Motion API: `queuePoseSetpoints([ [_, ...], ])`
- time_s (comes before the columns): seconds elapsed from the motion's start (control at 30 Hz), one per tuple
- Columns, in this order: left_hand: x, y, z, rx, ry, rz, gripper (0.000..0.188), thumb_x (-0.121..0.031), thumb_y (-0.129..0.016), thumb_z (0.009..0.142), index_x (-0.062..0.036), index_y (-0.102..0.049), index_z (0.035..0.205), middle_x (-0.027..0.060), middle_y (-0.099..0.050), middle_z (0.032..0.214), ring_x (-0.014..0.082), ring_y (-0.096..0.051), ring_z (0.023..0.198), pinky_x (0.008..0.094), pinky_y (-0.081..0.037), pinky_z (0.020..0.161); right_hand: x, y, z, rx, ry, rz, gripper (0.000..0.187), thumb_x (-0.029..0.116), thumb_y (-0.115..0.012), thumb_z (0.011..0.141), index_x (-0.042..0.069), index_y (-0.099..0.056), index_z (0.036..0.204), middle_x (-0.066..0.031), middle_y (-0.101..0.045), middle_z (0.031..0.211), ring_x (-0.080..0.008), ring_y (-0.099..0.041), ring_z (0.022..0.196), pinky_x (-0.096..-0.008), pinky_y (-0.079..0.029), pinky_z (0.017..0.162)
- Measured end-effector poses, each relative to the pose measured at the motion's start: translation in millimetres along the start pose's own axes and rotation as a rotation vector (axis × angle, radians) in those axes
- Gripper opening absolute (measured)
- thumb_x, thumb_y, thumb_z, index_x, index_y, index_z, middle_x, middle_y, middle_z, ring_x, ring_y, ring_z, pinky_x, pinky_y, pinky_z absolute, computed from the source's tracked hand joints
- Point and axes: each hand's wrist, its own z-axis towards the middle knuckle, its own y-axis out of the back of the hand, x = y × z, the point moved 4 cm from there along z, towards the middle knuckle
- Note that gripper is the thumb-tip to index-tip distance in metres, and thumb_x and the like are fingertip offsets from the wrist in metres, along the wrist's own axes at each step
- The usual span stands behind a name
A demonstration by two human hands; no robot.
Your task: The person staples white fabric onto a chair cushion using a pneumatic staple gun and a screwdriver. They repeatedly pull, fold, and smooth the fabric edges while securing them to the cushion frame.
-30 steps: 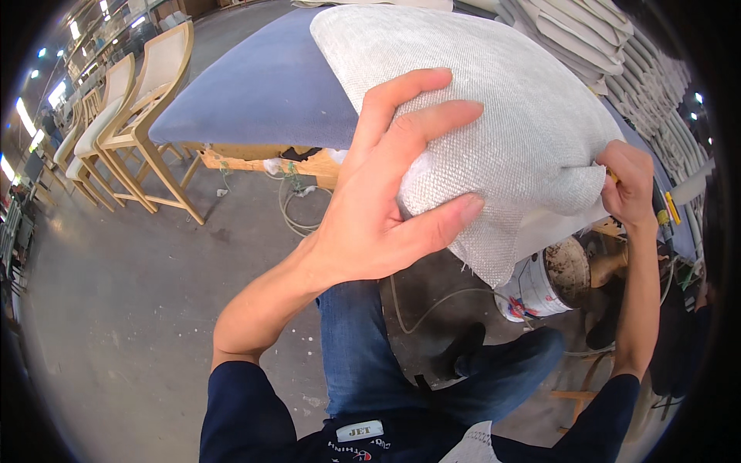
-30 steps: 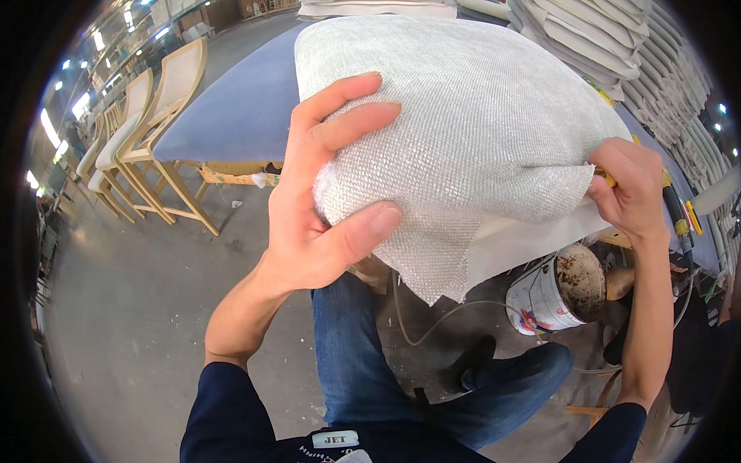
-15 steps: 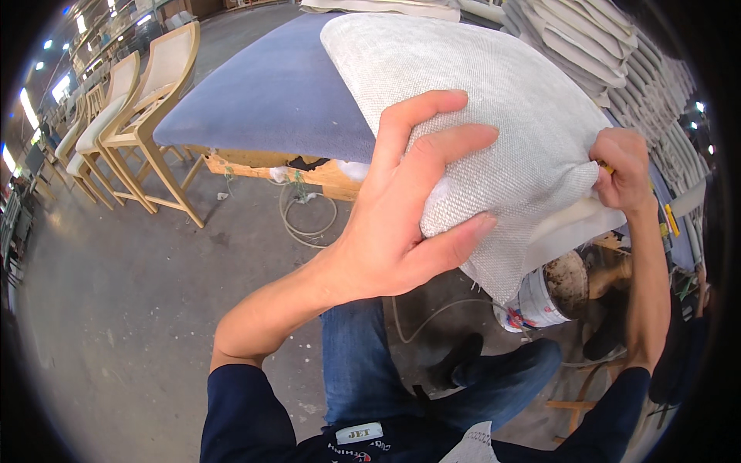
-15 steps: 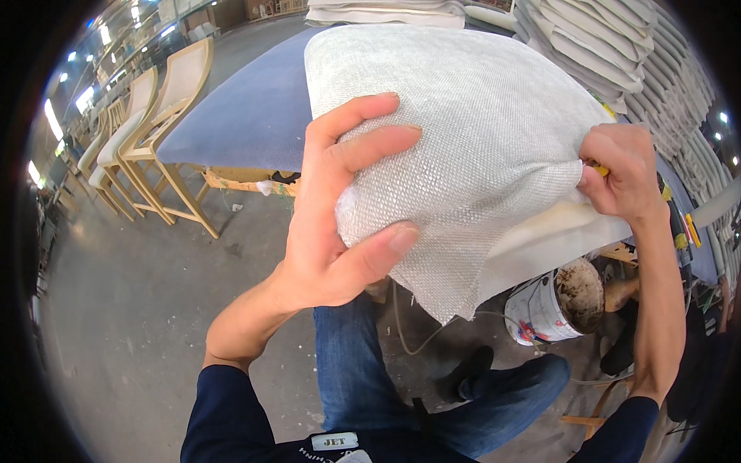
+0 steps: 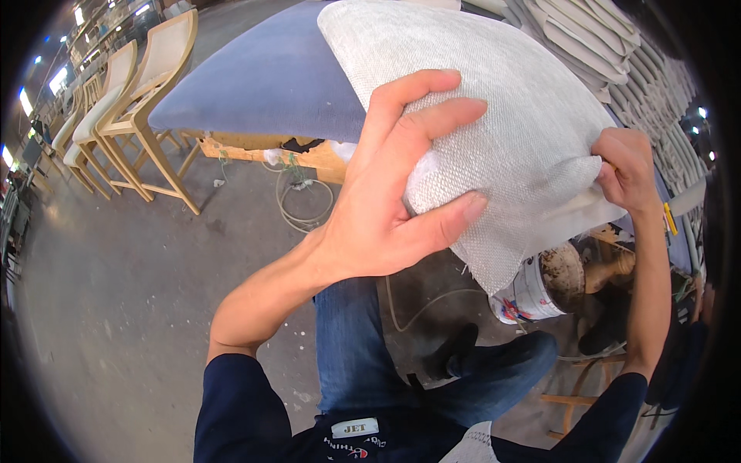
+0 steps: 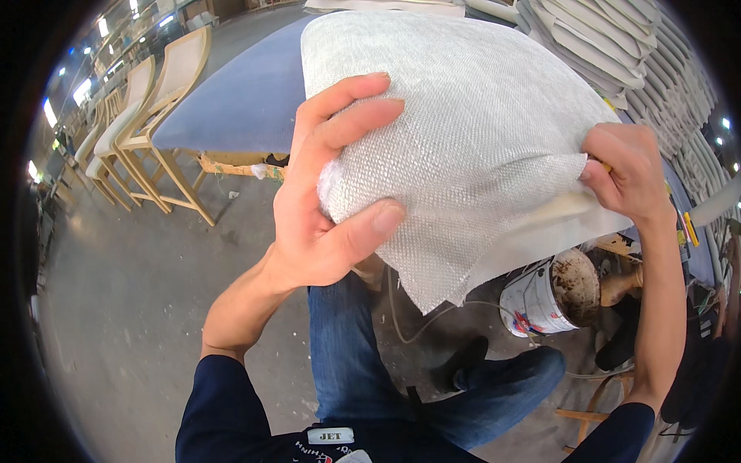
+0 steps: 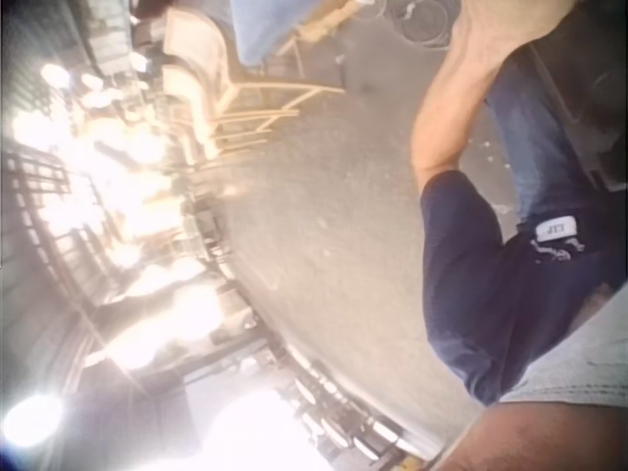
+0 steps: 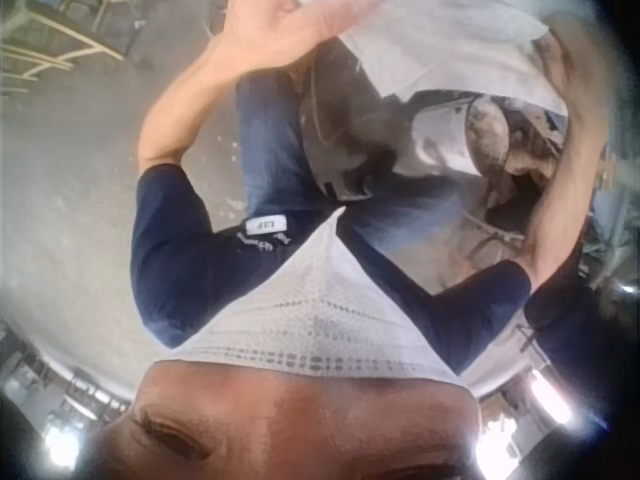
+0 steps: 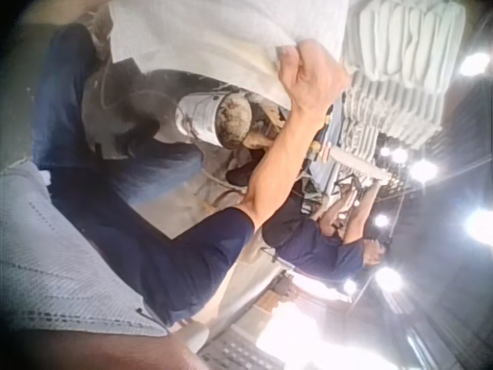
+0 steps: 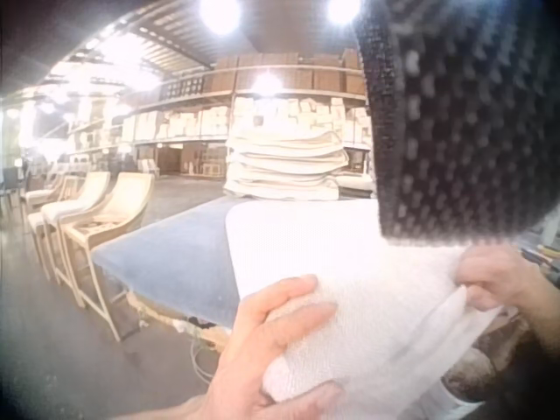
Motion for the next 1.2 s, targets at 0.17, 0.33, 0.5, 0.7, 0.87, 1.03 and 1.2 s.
queuePoseSetpoints([
  [0.17, -5.4, -3.0, 0.8, -0.001, 0.031, -0.009, 0.064, -0.02, -0.074, 0.085, 0.0015, -0.054, 0.143, 0.022, -0.04, 0.153, 0.0364, -0.043, 0.139, 0.0472, -0.036, 0.115, -0.3, -0.8, 0.7, -0.001, 0.018, -0.02, 0.044, 0.039, -0.063, 0.098, 0.005, -0.051, 0.072, -0.011, -0.041, 0.062, -0.0344, -0.048, 0.054, -0.0422, -0.035, 0.052],
  [0.33, -8.3, -0.7, 4.3, -0.025, 0.036, 0.018, 0.061, -0.013, -0.077, 0.084, 0.002, -0.054, 0.139, 0.0246, -0.041, 0.147, 0.0398, -0.044, 0.134, 0.045, -0.039, 0.111, 7.6, -2.9, 7.1, -0.007, -0.025, -0.067, 0.043, 0.036, -0.063, 0.097, 0.005, -0.048, 0.071, -0.0113, -0.04, 0.062, -0.0345, -0.048, 0.054, -0.042, -0.036, 0.052],
  [0.5, -11.3, 1.2, 5.4, -0.009, 0.03, 0.011, 0.061, -0.012, -0.077, 0.083, 0.001, -0.056, 0.139, 0.0244, -0.041, 0.149, 0.0398, -0.044, 0.135, 0.0452, -0.039, 0.112, 8.5, 0.2, -8.0, -0.012, -0.092, -0.009, 0.047, 0.042, -0.065, 0.097, 0.006, -0.051, 0.071, -0.012, -0.042, 0.062, -0.035, -0.049, 0.054, -0.0418, -0.036, 0.052],
  [0.7, -6.7, -2.3, 0.2, -0.039, 0.052, -0.004, 0.063, -0.021, -0.071, 0.084, 0.0007, -0.056, 0.142, 0.022, -0.042, 0.155, 0.0363, -0.043, 0.14, 0.0491, -0.034, 0.117, -0.5, 2.7, -31.7, -0.028, -0.113, -0.017, 0.05, 0.047, -0.067, 0.096, 0.005, -0.054, 0.072, -0.0104, -0.046, 0.062, -0.0335, -0.051, 0.054, -0.041, -0.037, 0.052],
  [0.87, -9.9, -1.1, 3.7, -0.013, 0.033, 0.0, 0.059, -0.016, -0.076, 0.085, 0.0017, -0.056, 0.138, 0.0237, -0.04, 0.15, 0.039, -0.043, 0.136, 0.0458, -0.038, 0.112, 6.9, -2.9, -23.2, -0.031, -0.078, -0.008, 0.045, 0.04, -0.067, 0.096, 0.005, -0.054, 0.072, -0.0104, -0.044, 0.062, -0.0334, -0.05, 0.054, -0.0412, -0.037, 0.052],
  [1.03, -9.3, -1.7, 3.3, -0.029, 0.014, 0.008, 0.059, -0.016, -0.074, 0.086, 0.0028, -0.055, 0.139, 0.0243, -0.04, 0.15, 0.0384, -0.043, 0.136, 0.0463, -0.037, 0.113, 15.1, 0.3, -4.4, 0.006, -0.054, -0.061, 0.039, 0.034, -0.067, 0.095, 0.005, -0.052, 0.073, -0.0117, -0.043, 0.063, -0.0351, -0.049, 0.055, -0.0415, -0.036, 0.052],
  [1.2, -9.1, -0.6, 2.0, -0.024, 0.028, -0.008, 0.061, -0.016, -0.075, 0.086, 0.0022, -0.054, 0.141, 0.0247, -0.04, 0.151, 0.0381, -0.043, 0.137, 0.0469, -0.037, 0.114, 16.3, -1.6, -11.6, -0.007, -0.116, -0.007, 0.04, 0.037, -0.068, 0.093, 0.004, -0.053, 0.074, -0.0125, -0.046, 0.065, -0.0359, -0.05, 0.057, -0.0414, -0.037, 0.053],
])
